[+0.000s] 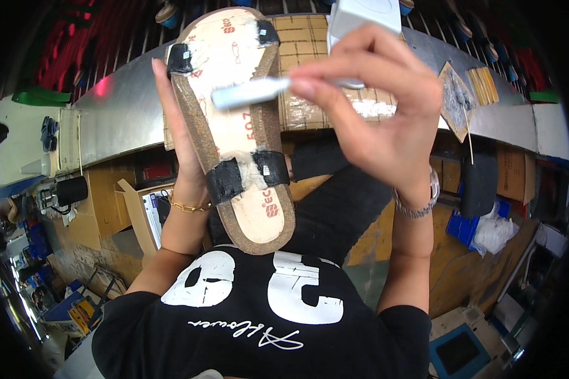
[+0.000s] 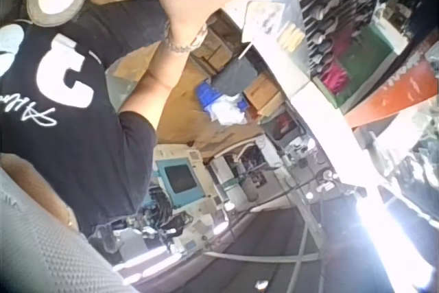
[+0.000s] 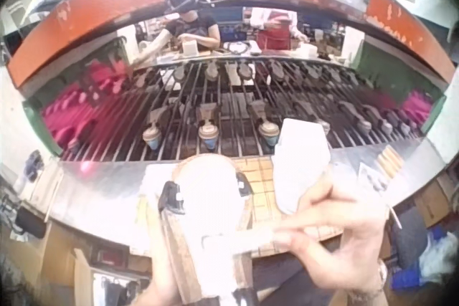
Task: The person applies a dark adhesive to the sole of a blue sandal using a small brush. They repeatedly dip the brush into a white container and spread the substance across the sandal's sole, rotating the sandal to cover different areas.
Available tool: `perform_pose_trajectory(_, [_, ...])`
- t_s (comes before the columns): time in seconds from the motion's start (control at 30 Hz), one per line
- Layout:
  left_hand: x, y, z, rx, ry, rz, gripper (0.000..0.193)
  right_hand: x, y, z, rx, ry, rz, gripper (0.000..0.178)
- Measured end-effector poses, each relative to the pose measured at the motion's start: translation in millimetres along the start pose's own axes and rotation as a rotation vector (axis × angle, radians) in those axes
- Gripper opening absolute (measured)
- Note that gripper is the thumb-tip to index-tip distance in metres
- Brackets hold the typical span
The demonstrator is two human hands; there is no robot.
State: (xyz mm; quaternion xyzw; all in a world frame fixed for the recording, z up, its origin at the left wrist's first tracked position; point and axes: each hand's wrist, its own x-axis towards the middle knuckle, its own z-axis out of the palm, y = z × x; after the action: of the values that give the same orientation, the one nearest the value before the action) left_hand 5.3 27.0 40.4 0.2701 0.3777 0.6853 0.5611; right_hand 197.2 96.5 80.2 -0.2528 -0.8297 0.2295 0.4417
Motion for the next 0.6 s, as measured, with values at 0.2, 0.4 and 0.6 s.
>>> perform_pose_trajectory(0.2, [9,0,-19,0.258,0.208,0.319,0.089,-31,-18,-11,0.268,-0.162,0.405,0.013])
perform_pose_trajectory(0.4, [10,-1,-22,0.261,0.321,0.529,0.080,-41,-21,11,-0.098,0.104,0.136,0.024])
perform_pose_trajectory(0.6, [17,-16,-28,0.563,0.520,0.759,0.078,-46,-37,5,-0.267,0.057,0.038,0.033])
